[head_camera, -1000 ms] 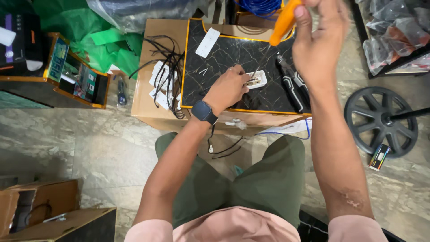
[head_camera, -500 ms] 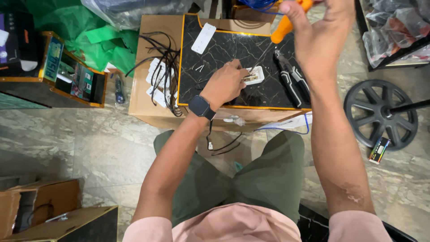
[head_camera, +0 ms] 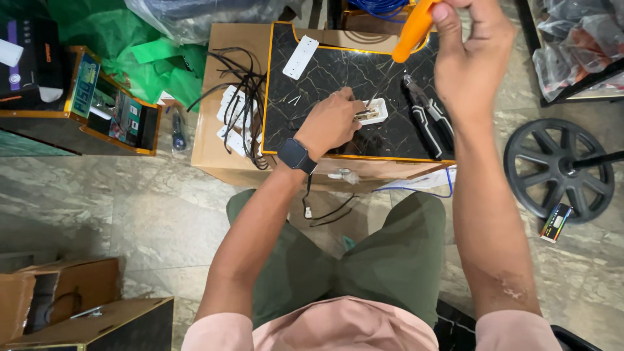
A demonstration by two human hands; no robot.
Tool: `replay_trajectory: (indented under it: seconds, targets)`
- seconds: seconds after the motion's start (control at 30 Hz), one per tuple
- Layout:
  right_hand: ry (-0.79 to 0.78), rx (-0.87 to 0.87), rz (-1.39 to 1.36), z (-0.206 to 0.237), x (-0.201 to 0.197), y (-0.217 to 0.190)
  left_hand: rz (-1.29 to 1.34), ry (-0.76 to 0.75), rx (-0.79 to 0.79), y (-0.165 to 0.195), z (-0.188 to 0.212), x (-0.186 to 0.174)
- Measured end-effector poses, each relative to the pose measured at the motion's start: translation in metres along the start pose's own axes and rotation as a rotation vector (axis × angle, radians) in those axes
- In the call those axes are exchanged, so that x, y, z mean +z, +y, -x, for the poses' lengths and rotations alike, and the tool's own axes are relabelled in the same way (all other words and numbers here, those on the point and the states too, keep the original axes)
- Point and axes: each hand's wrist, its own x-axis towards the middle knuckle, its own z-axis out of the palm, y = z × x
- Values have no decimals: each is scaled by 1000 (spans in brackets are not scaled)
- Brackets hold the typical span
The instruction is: The person sits on the floor and repairs a power strip. They strip the insulation from the wire ends with pliers, insert the wires into the power strip's terminals, and tighten the screws with an orange-handled screwdriver, handling the wires and the opened power strip housing throughout.
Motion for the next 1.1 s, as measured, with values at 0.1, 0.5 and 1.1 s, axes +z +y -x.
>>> replay_trajectory:
  seconds: [0.1, 0.5, 1.1]
  targets:
    - [137, -249, 183, 2, 1, 0, -11, 5, 7, -1, 1, 1]
    - [-9, -271, 58, 0, -8, 6, -59, -7, -35, 5, 0, 0]
    - [-39, -193, 24, -7, -6, 2, -255, 76, 63, 9, -7, 9]
